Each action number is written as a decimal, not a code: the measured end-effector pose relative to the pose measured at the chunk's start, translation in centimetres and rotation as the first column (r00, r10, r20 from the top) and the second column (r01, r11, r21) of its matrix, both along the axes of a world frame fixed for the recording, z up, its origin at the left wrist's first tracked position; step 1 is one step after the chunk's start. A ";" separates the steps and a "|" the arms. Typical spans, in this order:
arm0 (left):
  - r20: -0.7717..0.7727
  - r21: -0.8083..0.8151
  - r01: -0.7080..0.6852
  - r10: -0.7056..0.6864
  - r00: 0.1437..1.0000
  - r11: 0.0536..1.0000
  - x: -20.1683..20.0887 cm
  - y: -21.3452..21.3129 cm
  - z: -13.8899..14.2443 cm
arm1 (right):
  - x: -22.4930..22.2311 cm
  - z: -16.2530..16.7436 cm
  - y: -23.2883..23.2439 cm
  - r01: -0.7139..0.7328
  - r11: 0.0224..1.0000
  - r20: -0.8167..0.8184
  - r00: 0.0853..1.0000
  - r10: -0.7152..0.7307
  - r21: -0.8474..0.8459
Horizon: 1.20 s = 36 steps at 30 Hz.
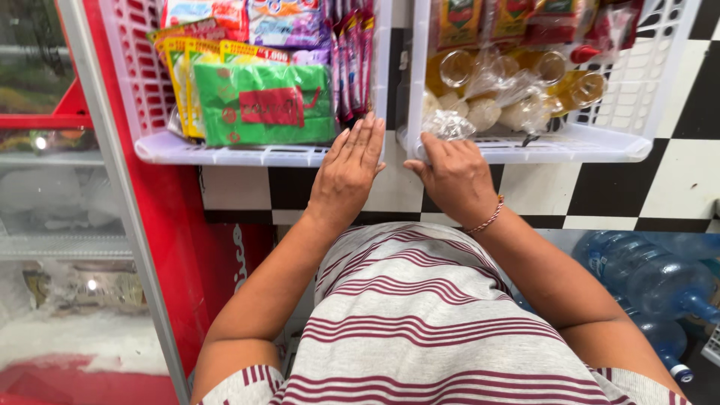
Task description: The person wipes the surfaces of various packaged food items and a plastic crate with a cloth, then places them into a white crate. They also wipe the checkered countertop and handle a bag of noodles from a display case.
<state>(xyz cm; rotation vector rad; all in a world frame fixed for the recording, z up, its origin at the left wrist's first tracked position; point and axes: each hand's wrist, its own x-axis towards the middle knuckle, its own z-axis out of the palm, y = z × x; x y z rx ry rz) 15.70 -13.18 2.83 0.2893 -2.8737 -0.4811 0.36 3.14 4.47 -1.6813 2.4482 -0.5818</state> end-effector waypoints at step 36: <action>0.035 0.191 -0.167 0.164 0.986 0.967 -9.8 -1.2 2.5 | -21.3 2.5 8.2 0.374 0.867 -0.221 0.862 -0.456 -0.329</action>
